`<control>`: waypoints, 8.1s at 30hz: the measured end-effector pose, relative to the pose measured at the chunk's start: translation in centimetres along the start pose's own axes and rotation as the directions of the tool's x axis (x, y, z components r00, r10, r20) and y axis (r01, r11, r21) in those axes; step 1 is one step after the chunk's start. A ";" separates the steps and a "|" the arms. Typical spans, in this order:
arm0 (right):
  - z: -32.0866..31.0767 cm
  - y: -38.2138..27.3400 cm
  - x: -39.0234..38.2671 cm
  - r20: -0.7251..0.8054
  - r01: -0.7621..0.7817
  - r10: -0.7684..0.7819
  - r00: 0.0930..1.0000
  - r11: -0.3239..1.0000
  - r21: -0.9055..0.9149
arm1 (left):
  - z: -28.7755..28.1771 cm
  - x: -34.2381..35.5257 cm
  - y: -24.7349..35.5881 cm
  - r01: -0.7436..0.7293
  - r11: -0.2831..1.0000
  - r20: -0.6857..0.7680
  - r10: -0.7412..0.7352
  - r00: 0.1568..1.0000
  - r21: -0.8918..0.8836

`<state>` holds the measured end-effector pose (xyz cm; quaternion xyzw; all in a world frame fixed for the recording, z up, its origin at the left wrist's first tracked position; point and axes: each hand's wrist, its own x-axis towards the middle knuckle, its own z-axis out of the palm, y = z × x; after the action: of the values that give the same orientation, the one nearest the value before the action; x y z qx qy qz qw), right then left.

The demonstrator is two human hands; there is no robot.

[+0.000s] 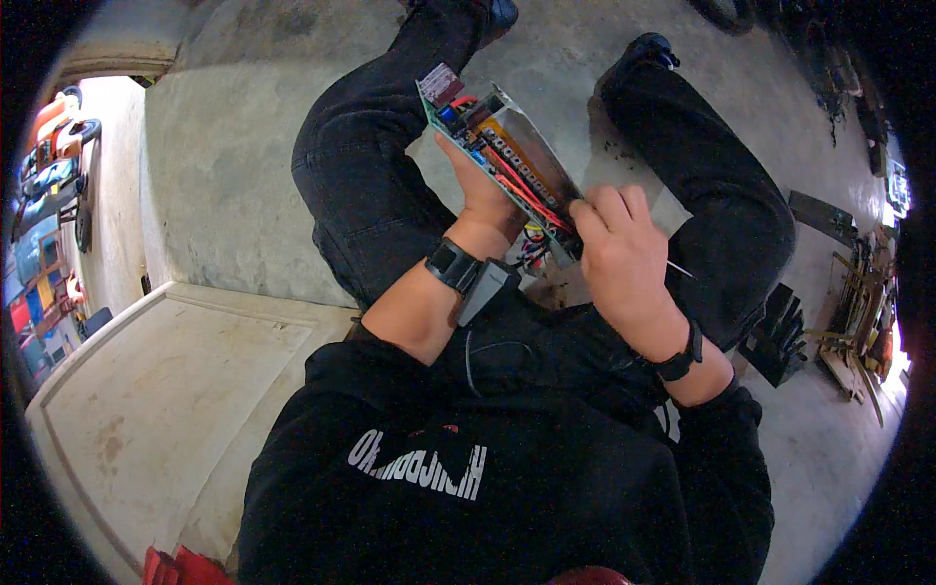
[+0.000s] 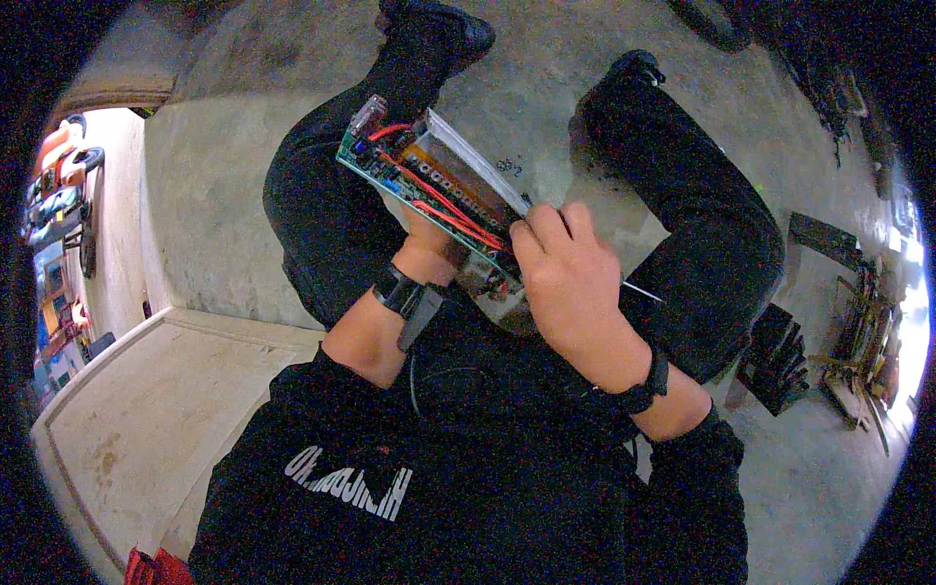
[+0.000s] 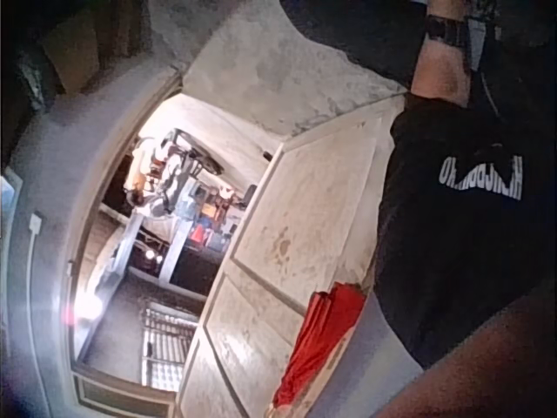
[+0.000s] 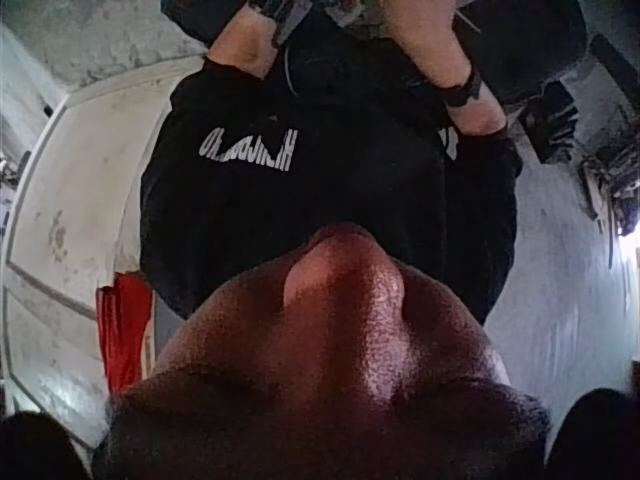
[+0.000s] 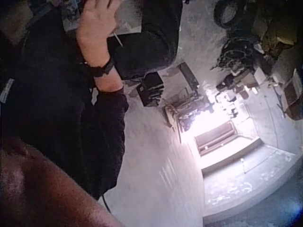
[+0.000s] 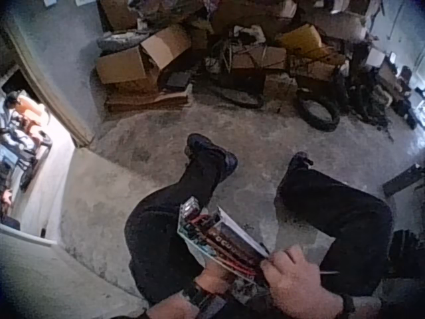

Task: Inspecting and repairing an electronic circuit board using a screwdriver.

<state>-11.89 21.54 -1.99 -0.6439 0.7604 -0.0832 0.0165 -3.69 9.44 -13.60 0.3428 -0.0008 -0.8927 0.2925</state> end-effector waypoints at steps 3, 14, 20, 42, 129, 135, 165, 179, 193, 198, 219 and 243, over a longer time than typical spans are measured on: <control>-0.2 -0.3 0.0 0.025 0.008 -0.007 1.000 1.000 -0.022 | 0.3 -0.5 0.2 0.061 0.998 -0.048 -0.061 0.997 0.001; 0.1 0.8 -0.2 -0.016 -0.029 0.032 0.999 0.987 0.160 | 0.9 -1.0 0.1 -0.005 0.998 -0.049 0.008 0.999 0.069; -0.1 -0.1 -0.1 -0.007 -0.048 0.049 0.999 0.998 0.048 | 0.2 -0.3 -0.1 -0.008 1.000 0.037 0.008 0.999 -0.016; -0.5 0.2 0.0 0.011 -0.020 0.019 1.000 0.996 0.084 | -0.6 0.3 -0.4 -0.022 0.997 -0.027 0.024 0.999 0.071; -4.8 3.0 -2.0 -0.359 0.258 -0.022 0.933 0.737 0.625 | -0.4 1.4 -1.2 -0.092 0.980 -0.062 0.104 0.993 0.178; -4.3 4.5 -2.4 -0.381 0.334 -0.116 0.917 0.748 0.574 | 0.1 1.1 -1.2 -0.131 0.969 -0.077 0.150 0.986 0.207; -4.2 4.3 -1.7 -0.341 0.441 -0.294 0.893 0.725 0.529 | 0.6 0.9 -1.0 -0.095 0.967 -0.100 0.122 0.987 0.237; -4.9 4.0 -1.7 -0.297 0.372 -0.248 0.922 0.777 0.507 | 1.2 1.0 -0.8 -0.086 0.979 -0.094 0.104 0.990 0.183; -4.9 2.1 -0.8 -0.329 0.341 -0.183 0.926 0.779 0.527 | -0.9 2.6 -1.0 -0.038 0.987 -0.073 0.050 0.996 0.156; -3.8 2.9 -1.1 -0.407 0.455 -0.239 0.881 0.663 0.595 | -0.1 1.6 -0.9 -0.046 0.986 -0.107 0.064 0.992 0.161; -4.0 1.9 -1.5 -0.308 0.359 -0.206 0.929 0.704 0.612 | -0.1 1.2 -0.7 -0.069 0.961 -0.084 0.095 0.992 0.268; -3.1 0.9 -1.3 -0.320 0.318 -0.135 0.938 0.704 0.635 | -0.5 1.4 -0.5 -0.056 0.965 -0.106 0.086 0.991 0.257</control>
<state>-12.94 23.24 0.82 -0.6663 0.5875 -0.4361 0.1437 -4.52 9.24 -14.93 0.4286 -0.1103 -0.8527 0.2776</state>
